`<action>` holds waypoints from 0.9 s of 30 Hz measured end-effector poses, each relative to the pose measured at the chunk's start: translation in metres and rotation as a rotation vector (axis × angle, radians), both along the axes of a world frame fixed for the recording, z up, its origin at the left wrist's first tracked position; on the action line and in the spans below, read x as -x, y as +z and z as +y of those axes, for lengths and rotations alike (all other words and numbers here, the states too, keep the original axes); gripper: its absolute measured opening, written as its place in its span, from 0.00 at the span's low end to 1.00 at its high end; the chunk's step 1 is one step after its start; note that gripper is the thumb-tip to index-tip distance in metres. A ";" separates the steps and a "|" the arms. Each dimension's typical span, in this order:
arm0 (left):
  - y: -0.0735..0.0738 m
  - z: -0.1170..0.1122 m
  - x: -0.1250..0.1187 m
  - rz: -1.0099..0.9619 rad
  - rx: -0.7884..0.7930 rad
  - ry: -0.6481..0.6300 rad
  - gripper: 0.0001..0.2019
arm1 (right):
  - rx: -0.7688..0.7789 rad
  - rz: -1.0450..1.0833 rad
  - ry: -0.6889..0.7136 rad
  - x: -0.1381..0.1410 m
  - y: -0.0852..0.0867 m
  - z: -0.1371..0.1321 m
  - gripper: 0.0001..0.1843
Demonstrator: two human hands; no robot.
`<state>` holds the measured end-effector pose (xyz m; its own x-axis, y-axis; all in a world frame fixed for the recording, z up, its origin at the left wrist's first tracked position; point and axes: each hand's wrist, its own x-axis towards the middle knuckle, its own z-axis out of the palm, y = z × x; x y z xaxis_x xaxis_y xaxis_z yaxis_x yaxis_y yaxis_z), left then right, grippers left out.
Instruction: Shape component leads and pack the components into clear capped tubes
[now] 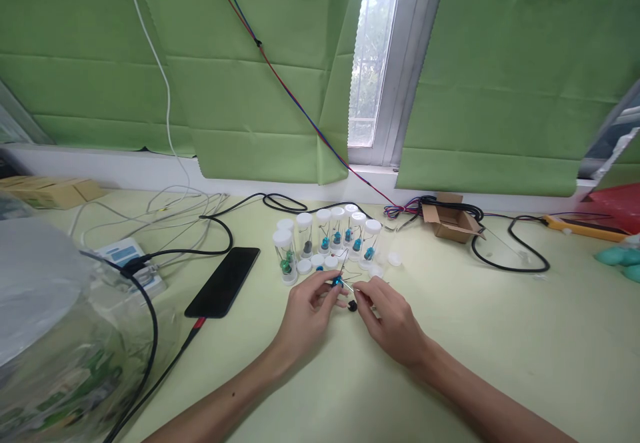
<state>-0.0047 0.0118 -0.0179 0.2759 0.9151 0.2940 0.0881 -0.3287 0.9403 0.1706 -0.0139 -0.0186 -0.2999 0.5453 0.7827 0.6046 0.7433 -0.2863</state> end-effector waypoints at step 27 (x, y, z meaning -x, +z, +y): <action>0.002 0.003 0.001 -0.012 -0.010 -0.030 0.09 | 0.421 0.320 0.005 -0.002 0.005 -0.001 0.08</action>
<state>-0.0061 0.0146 -0.0157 0.2999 0.9035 0.3062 0.0670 -0.3402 0.9380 0.1724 -0.0151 -0.0141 -0.0849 0.8314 0.5492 0.4349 0.5268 -0.7303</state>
